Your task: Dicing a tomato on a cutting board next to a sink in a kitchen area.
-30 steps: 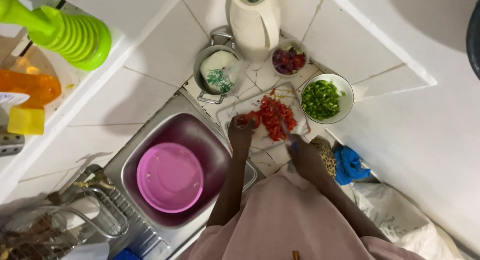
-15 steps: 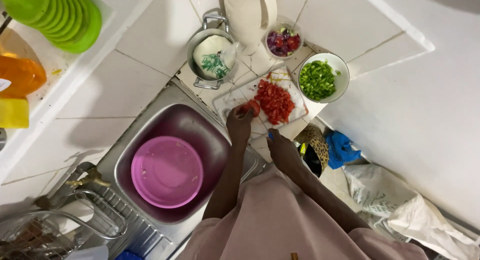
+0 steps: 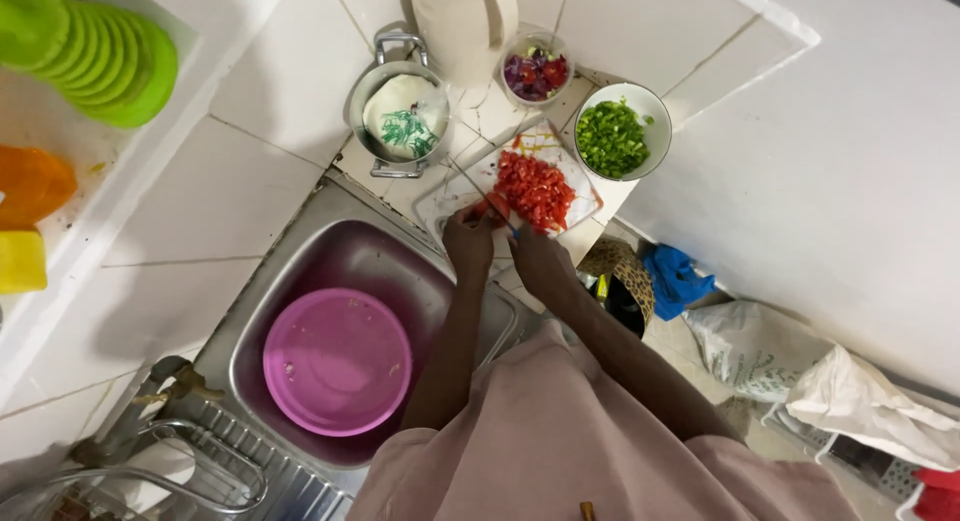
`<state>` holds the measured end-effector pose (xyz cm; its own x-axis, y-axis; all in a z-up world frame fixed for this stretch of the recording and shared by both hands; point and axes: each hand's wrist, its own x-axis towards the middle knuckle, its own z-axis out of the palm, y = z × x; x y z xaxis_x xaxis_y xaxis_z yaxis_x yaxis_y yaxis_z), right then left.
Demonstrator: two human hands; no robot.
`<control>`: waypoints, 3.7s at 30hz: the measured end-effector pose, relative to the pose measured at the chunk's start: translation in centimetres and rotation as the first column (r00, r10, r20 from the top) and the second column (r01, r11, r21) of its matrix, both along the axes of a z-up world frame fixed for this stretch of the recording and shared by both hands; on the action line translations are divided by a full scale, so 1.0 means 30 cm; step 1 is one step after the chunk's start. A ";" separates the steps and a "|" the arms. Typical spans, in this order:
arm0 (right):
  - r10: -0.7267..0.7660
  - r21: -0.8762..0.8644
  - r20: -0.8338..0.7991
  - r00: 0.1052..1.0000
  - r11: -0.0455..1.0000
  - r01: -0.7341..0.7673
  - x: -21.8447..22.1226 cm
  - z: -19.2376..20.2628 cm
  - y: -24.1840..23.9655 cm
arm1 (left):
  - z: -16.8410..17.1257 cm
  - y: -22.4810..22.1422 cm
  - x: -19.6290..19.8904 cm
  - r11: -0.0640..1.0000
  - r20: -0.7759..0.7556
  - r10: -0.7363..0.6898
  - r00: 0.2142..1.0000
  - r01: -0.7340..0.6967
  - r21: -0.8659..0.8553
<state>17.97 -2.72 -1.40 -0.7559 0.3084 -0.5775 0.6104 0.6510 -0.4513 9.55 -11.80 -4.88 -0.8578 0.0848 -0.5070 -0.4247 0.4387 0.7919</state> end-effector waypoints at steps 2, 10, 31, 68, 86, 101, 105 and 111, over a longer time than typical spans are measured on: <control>0.014 0.053 0.007 1.000 0.998 -0.014 0.060 0.018 -0.025 | -0.009 -0.011 -0.011 1.000 -0.004 -0.003 1.000 0.003 -0.010; 0.041 0.134 -0.019 0.999 0.990 -0.038 0.022 -0.069 -0.052 | -0.003 -0.012 0.010 1.000 -0.025 -0.003 1.000 0.004 0.022; 0.104 0.211 -0.072 0.992 0.974 -0.087 0.314 -0.228 0.036 | -0.074 -0.114 -0.112 0.998 -0.198 -0.011 0.980 -0.001 -0.062; -0.437 -0.087 -0.229 0.870 0.899 0.429 0.535 -0.161 0.158 | -0.050 0.281 -0.294 0.632 -0.810 -0.582 0.068 0.666 -0.397; -0.395 -0.200 -0.168 0.903 0.911 0.361 0.457 -0.045 0.170 | -0.098 -0.119 -0.253 0.742 -0.572 -0.665 0.479 0.512 -0.433; -0.358 -0.293 -0.226 0.906 0.912 0.287 0.293 -0.157 0.079 | -0.112 -0.110 -0.061 0.807 -0.491 -0.590 0.641 0.448 -0.385; -0.351 -0.266 -0.194 0.916 0.918 0.296 0.299 -0.135 0.071 | -0.135 -0.137 -0.081 0.803 -0.583 -0.593 0.555 0.463 -0.375; -0.408 -0.311 -0.126 0.904 0.882 0.354 0.321 -0.105 0.067 | -0.270 -0.206 -0.188 0.490 -0.626 -0.773 0.101 0.722 -0.488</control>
